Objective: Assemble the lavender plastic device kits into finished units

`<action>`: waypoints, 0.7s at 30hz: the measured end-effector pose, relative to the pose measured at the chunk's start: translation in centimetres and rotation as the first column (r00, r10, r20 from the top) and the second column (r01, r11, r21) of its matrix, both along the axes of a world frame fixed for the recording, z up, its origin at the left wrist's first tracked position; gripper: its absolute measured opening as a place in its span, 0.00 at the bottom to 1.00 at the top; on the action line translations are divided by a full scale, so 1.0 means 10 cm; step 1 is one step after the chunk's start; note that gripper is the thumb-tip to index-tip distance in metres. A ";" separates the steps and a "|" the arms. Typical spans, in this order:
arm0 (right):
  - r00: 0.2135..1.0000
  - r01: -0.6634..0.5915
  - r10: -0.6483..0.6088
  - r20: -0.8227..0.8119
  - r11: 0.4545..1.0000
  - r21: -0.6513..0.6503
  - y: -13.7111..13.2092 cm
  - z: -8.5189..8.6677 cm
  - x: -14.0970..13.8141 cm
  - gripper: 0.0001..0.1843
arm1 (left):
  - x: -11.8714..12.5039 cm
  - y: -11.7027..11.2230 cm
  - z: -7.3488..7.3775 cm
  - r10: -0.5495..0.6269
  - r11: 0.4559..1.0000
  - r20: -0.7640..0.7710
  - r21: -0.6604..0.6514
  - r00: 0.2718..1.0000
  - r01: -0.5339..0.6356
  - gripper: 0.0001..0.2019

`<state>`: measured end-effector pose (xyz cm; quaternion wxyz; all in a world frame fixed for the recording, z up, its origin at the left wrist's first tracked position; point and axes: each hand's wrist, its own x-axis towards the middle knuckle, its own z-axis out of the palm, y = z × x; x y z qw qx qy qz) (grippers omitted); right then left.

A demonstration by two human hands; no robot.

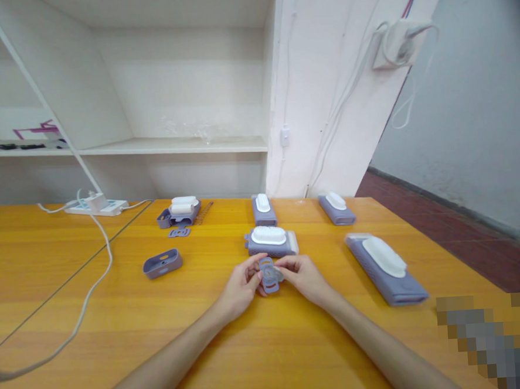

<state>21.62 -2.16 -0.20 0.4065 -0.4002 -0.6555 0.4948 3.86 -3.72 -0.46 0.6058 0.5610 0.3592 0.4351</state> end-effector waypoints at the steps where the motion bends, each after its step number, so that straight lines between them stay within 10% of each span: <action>1: 1.000 -0.024 0.024 -0.010 1.000 -0.006 0.00 0.01 0.01 0.13 | 0.00 0.00 0.00 0.008 1.000 0.000 -0.003 1.000 -0.008 0.25; 8: 0.978 -0.191 0.180 -0.108 0.975 -0.109 -0.03 0.14 0.00 0.17 | 0.00 0.00 0.02 0.062 0.998 -0.021 -0.011 0.998 -0.063 0.26; 21: 0.998 -0.066 0.067 0.001 0.995 -0.068 -0.04 0.10 -0.03 0.14 | -0.05 0.00 0.03 -0.067 0.998 -0.026 0.009 0.997 0.068 0.27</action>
